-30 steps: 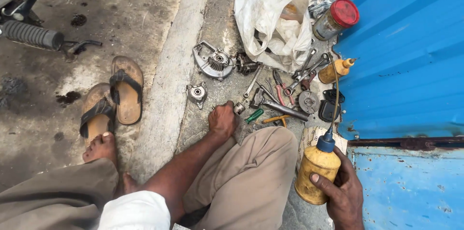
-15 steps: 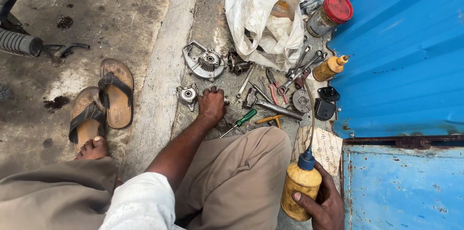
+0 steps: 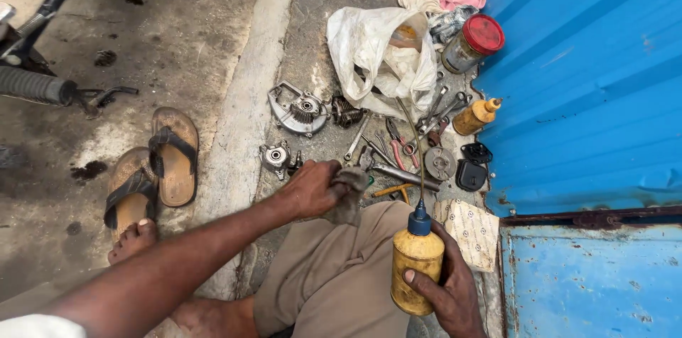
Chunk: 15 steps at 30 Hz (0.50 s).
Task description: The recorder is cleaning and inspecting a motorcycle piston and connecting rod as part of an engine repair.
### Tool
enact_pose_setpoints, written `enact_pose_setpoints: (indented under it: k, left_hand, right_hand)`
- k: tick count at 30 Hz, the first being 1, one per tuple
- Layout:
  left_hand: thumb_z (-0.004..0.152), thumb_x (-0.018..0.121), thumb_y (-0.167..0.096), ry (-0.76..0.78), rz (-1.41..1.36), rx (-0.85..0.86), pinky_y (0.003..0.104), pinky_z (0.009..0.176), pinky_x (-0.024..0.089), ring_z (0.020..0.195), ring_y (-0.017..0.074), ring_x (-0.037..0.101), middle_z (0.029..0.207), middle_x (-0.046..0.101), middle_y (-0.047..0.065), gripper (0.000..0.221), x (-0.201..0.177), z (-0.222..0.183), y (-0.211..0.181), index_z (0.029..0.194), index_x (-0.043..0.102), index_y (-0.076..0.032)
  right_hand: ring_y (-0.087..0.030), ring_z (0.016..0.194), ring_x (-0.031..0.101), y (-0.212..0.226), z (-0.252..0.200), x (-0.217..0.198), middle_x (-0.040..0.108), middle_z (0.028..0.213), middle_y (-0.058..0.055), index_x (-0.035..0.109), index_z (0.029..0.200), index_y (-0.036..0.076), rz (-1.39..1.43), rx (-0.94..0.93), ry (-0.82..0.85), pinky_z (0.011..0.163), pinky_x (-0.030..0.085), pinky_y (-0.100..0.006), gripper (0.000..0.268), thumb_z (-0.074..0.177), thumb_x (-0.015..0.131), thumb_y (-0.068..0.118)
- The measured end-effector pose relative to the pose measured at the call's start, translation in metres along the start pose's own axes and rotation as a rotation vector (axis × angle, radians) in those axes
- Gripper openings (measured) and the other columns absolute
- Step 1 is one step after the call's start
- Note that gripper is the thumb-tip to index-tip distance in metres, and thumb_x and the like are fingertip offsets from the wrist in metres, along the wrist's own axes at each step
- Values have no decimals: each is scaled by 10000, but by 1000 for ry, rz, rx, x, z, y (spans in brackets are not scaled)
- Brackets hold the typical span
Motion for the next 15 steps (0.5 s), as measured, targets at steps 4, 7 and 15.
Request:
enact_pose_setpoints:
  k: [4,7,15]
  left_hand:
    - [931,662,-240,-216,-618,25,455,847,570,943,298,676,1037,751,234,397,-55,-57,-26,1147,701,90]
    - [881,713,-238,-319,-1132,-12,401,937,604,1080,249,690,1198,673,197,530,-81,-96,-32,1300,535,33]
    - [821,742,-99,-989,-1075,201,384,844,655,963,257,717,1077,676,178,447,-185,-163,4,1198,542,36]
  right_hand:
    - [-319,1233,629,30,17,48,635,1339,-233,370,1536,27,89,-135,132,1056,476,-457,926,721,790,153]
    - [-293,1291,609,52,24,107,618,1389,-212,340,1537,10,94,-212,279,1096,423,-431,921,735,770,152]
    - [-323,1272,663,62,28,208,588,1343,-252,255,1541,-8,-90,-192,530,1101,460,-460,1050,684,797,261]
Point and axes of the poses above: each hand's wrist, its own z-axis towards the middle knuckle, its own x-axis out of the palm, y = z × x, the point moved 9 cm from there along z, towards the middle knuckle
